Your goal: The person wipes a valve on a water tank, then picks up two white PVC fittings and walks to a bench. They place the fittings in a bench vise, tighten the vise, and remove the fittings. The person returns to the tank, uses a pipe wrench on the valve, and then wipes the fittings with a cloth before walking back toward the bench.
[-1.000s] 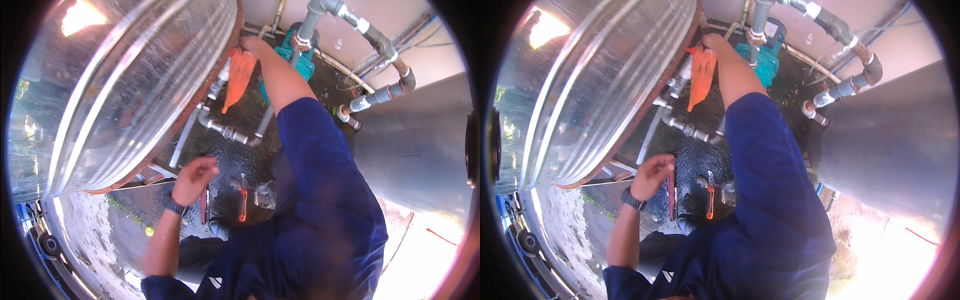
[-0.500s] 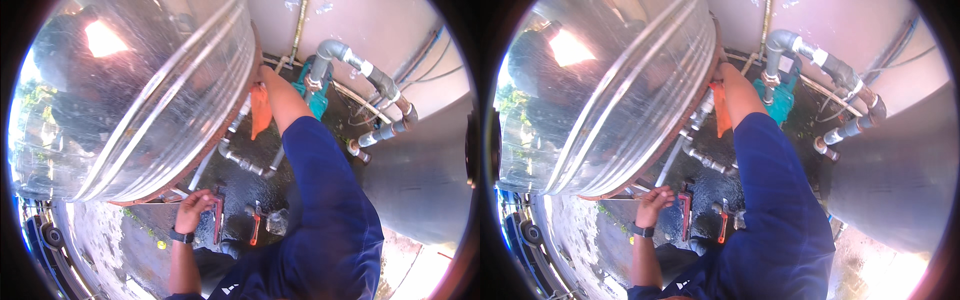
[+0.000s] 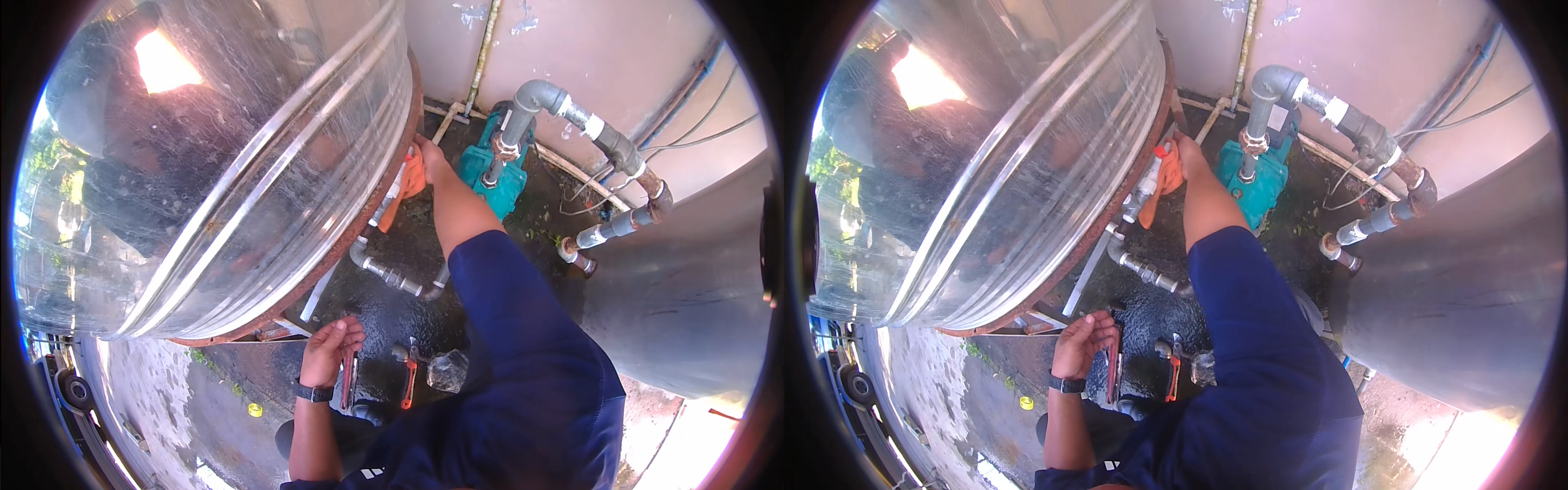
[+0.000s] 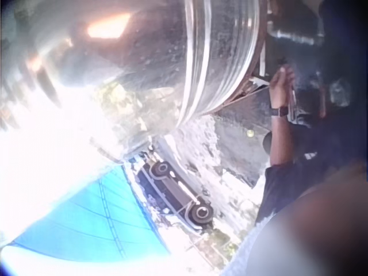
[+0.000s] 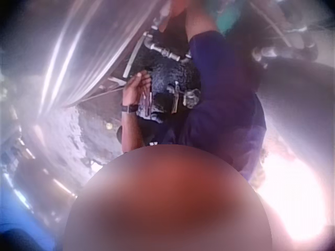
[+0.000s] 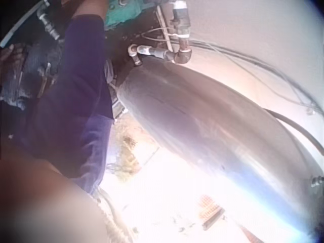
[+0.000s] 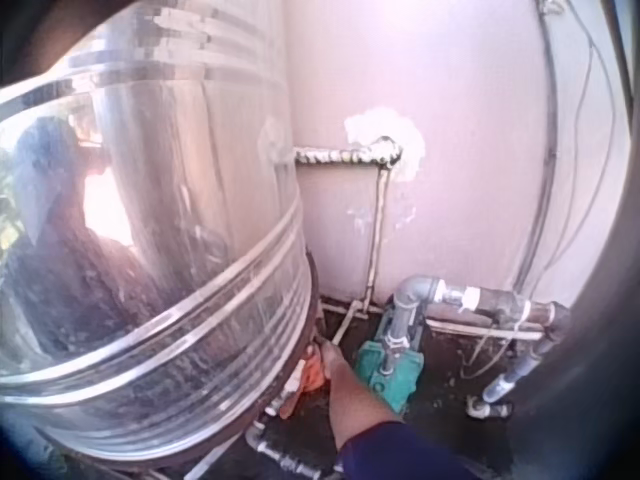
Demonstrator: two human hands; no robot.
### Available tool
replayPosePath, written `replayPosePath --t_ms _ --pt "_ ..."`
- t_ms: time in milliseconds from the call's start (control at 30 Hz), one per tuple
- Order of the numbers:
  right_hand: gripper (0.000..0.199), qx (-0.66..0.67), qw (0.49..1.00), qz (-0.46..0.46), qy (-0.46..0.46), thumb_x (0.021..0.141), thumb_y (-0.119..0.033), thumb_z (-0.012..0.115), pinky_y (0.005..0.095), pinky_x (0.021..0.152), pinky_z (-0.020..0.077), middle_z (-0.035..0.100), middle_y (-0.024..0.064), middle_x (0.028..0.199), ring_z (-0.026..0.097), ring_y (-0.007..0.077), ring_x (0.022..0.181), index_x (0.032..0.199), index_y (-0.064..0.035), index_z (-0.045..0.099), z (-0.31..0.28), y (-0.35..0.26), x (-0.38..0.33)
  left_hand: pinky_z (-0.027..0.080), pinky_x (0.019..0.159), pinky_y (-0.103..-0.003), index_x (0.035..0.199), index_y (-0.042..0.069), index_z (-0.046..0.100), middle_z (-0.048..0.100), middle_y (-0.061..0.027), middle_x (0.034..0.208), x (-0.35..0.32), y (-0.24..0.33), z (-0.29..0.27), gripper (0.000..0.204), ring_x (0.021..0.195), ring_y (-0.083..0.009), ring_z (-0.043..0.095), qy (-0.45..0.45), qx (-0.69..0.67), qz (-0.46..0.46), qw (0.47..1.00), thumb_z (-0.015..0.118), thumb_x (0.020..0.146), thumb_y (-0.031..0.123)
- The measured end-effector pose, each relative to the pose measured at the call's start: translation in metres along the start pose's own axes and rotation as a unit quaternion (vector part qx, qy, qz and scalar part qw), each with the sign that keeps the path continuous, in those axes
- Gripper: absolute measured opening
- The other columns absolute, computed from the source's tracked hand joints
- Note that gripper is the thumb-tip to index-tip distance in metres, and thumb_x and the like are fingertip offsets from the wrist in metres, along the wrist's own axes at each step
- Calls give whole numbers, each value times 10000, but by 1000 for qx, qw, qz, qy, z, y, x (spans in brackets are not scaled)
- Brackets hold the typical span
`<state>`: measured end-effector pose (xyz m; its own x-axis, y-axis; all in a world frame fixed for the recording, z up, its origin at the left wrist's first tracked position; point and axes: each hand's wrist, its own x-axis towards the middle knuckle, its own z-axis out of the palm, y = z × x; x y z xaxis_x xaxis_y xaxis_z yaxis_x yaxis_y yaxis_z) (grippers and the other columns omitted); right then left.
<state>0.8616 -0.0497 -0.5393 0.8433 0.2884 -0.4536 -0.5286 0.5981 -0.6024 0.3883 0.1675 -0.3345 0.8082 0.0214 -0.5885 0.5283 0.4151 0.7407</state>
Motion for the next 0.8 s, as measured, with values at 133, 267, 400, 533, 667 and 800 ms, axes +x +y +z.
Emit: replayPosePath --t_ms 133,267,400,533,667,800 --pt "569 -121 990 -59 51 1016 -481 487 416 948 517 704 163 1131 673 302 1035 1207 36 630 18 -12 -35 541 865 -330 1250 -22 629 704 -112 1101 -2 0 6 418 988 -196 681 12 148 60 987 631 1007 318" --pt "523 -636 762 -115 36 1014 -458 491 405 885 523 715 137 1040 680 287 972 1141 19 662 36 -59 -62 546 823 -392 1253 -21 620 689 -203 1061 -16 0 4 544 979 -301 689 18 472 175 864 712 926 404" --pt "471 -831 553 -53 -32 1023 -428 485 398 851 532 705 122 992 675 269 927 1101 0 666 70 -87 -50 533 830 -487 1258 -13 605 661 -271 1079 -23 3 5 597 993 -454 647 8 617 148 773 731 885 436" --pt "423 -875 481 -16 -39 1032 -397 480 391 817 540 696 106 945 670 251 881 1061 -20 669 88 -87 -35 531 828 -497 1285 -12 580 659 -270 1086 -31 6 8 620 1005 -451 644 22 636 152 756 732 880 431" --pt "383 -875 483 23 -31 1041 -367 474 384 783 549 687 91 897 665 232 836 1021 -40 673 87 -87 -38 533 823 -499 1292 -13 573 654 -270 1107 -40 8 6 617 996 -454 648 25 623 169 764 735 877 414" --pt "353 -632 762 136 -31 1049 -336 469 378 749 557 677 76 849 661 214 791 981 -59 676 62 -96 -59 534 824 -502 1301 -24 559 648 -278 1122 -43 8 4 647 991 -465 646 15 642 136 754 738 873 427"
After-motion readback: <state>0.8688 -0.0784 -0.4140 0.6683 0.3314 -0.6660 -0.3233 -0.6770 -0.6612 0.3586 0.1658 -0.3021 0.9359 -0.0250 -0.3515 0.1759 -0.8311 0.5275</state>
